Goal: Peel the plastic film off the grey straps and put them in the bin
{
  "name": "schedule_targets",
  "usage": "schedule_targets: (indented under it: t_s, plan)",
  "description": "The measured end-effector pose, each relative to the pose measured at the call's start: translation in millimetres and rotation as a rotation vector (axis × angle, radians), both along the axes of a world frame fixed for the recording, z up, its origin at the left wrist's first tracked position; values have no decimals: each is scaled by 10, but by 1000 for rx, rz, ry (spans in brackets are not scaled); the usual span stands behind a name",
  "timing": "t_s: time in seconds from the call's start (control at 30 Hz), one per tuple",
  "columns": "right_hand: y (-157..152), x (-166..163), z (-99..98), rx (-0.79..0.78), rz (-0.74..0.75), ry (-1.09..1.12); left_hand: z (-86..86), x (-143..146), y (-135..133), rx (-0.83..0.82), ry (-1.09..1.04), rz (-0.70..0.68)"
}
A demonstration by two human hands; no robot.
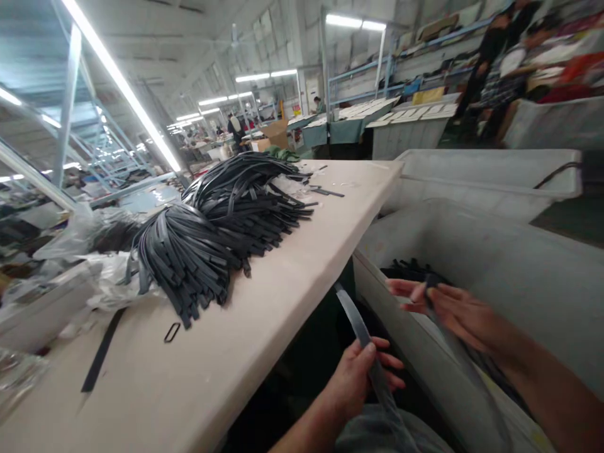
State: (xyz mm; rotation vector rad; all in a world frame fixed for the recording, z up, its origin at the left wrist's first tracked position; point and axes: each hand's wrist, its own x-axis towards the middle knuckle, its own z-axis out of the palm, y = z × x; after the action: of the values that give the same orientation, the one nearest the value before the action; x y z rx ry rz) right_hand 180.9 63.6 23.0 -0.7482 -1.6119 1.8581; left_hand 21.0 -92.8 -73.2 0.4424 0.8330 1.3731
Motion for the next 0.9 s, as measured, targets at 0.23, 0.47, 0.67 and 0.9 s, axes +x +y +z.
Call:
schedule_targets:
  t_s: [0.23, 0.47, 0.67, 0.9]
  plan:
    - [188, -552, -188, -242, 355, 234, 57, 54, -94, 141, 190, -189]
    - [107, -724, -9, 67, 77, 211, 254, -99, -8, 112, 408, -49]
    - [-323, -807, 256, 529, 58, 148, 734, -208, 252, 304, 591, 249]
    - [-374, -529, 292, 563, -161, 138, 587, 92, -61, 277, 989, -44]
